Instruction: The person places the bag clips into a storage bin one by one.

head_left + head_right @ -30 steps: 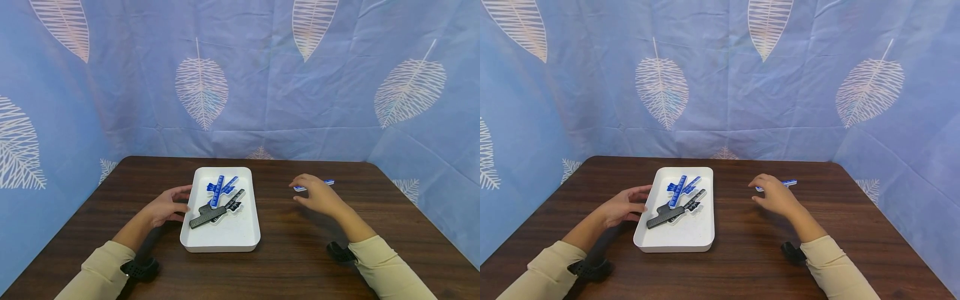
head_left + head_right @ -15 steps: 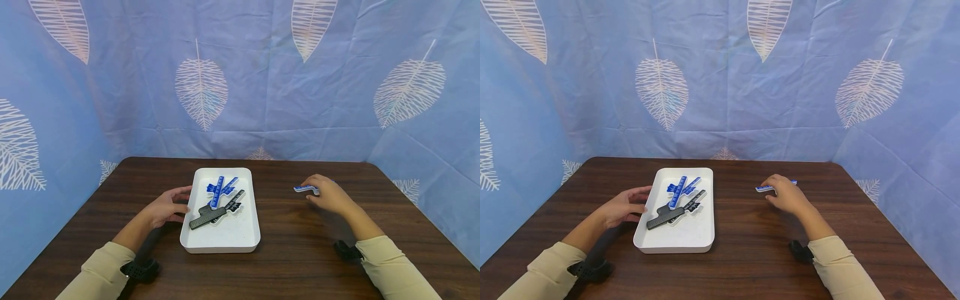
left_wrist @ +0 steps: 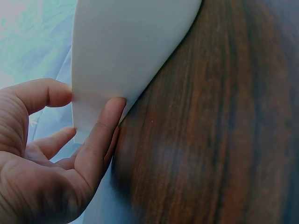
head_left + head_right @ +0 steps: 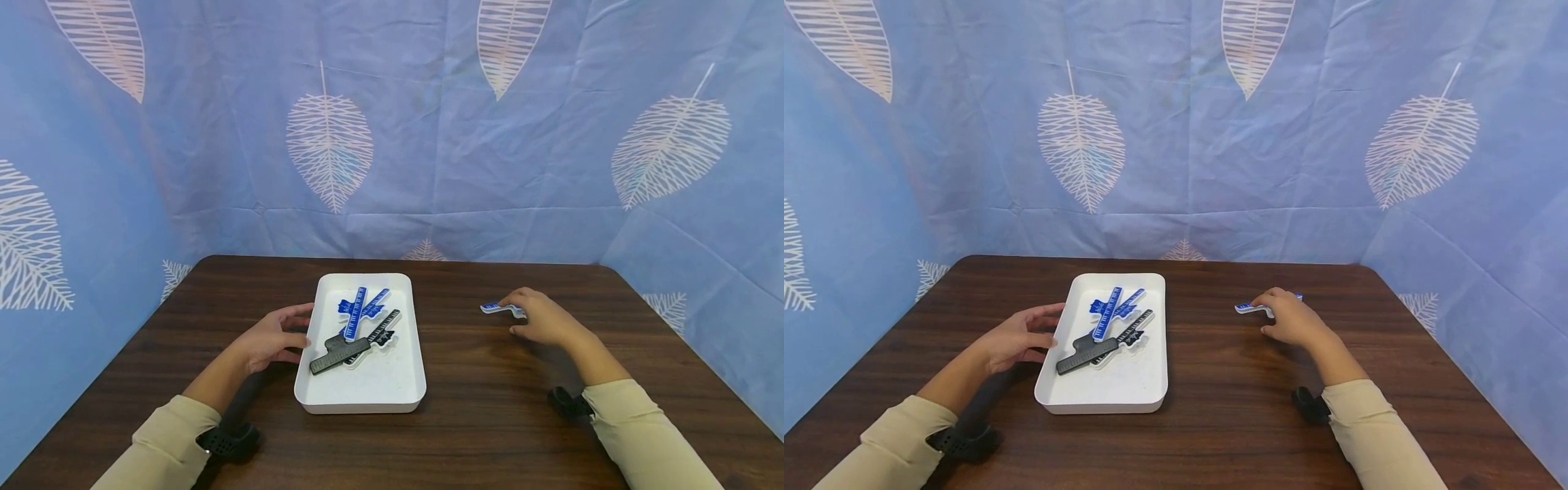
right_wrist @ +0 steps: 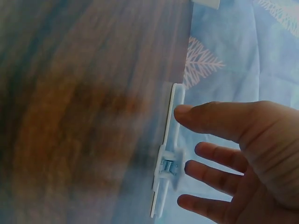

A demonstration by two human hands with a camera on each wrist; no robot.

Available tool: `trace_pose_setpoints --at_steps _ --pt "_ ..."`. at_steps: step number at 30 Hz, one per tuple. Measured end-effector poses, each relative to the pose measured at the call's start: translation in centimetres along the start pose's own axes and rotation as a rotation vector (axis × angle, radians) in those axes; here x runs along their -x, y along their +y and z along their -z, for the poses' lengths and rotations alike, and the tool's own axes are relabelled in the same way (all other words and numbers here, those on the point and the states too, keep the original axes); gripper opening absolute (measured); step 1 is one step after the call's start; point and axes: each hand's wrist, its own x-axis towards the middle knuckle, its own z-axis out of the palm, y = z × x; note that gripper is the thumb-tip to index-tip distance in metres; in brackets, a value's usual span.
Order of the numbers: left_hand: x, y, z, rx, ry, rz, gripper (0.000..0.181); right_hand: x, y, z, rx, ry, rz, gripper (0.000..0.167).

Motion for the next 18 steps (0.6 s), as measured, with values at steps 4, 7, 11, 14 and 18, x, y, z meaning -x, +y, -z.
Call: trace_pose_setpoints --at_steps 4,7,11,14,18 --pt "0.0 0.0 0.0 0.001 -0.002 -0.001 0.080 -0.4 0.4 -0.2 0.012 0.013 -0.015 0.041" --pt "0.0 0.0 0.0 0.000 -0.001 -0.002 0.080 -0.9 0.9 -0.5 0.023 0.023 -0.022 0.039" --pt "0.0 0.0 0.1 0.000 0.001 0.002 0.080 -1.5 1.1 -0.5 0.041 -0.002 -0.034 0.039" --pt "0.0 0.0 0.1 -0.003 0.003 0.006 0.079 -1.8 1.2 -0.4 0.046 -0.034 -0.052 0.039" --pt "0.0 0.1 0.0 -0.007 0.004 0.004 0.079 -2.2 1.6 -0.4 0.038 -0.064 -0.052 0.041"
